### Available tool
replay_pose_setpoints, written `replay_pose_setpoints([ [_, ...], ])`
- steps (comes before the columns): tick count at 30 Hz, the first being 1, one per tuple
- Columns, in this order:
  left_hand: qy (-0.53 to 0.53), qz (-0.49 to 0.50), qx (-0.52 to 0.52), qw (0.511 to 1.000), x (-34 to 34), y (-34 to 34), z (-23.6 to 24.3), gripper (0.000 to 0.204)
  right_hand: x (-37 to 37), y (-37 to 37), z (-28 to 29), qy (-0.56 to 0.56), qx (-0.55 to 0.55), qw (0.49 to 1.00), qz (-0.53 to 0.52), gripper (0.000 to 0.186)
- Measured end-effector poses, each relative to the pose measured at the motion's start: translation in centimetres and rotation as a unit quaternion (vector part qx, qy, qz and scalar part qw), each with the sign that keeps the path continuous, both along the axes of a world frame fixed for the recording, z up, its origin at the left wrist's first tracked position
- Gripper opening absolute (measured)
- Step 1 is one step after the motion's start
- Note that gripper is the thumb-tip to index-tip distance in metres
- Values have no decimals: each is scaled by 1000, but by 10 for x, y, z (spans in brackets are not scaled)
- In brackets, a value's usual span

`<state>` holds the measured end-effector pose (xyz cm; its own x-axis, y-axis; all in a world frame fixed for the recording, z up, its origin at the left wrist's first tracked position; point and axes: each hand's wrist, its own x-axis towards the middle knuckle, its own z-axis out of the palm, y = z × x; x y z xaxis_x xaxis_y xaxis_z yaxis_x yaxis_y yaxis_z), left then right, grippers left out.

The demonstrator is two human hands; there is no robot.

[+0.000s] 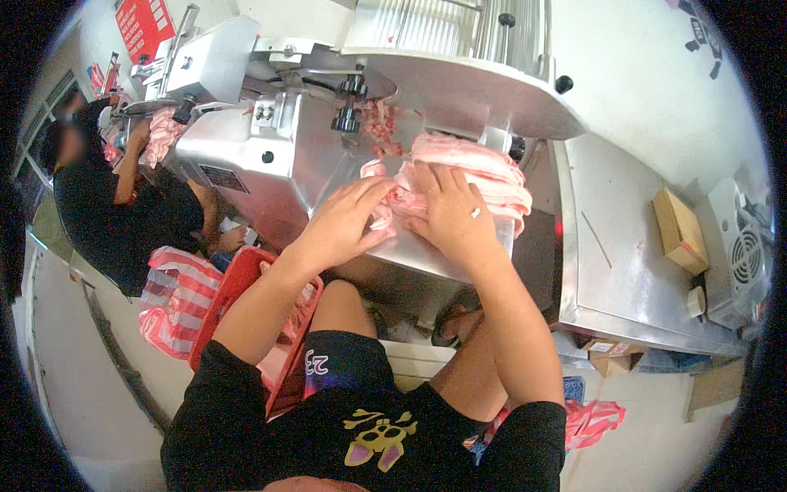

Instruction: The person sits on a low stool and operates a meat slicer to cut large pieces of raw meat. They retrieve meat from a red crate, place it on the slicer carriage, and push it through the blade to produce thin slices, which they collect by hand.

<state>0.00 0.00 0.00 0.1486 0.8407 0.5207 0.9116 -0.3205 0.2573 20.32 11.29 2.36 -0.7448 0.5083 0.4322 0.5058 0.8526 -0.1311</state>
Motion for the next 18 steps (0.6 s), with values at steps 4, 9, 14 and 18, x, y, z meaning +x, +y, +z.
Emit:
replay_pose_setpoints([
  [4,-43,42,-13,998,-25,-12,-2,60,-18,-14,-13,36,-16,999,37,72],
  [9,-95,-11,-47,994,-10,-25,2,67,1,-4,-8,-26,-8,999,37,62],
  [14,17,-61,-32,997,-29,-37,3,93,10,-4,-1,-38,-2,999,29,68],
  [18,-6,-46,-28,999,-30,-45,-17,85,10,-27,-4,9,12,997,78,88],
])
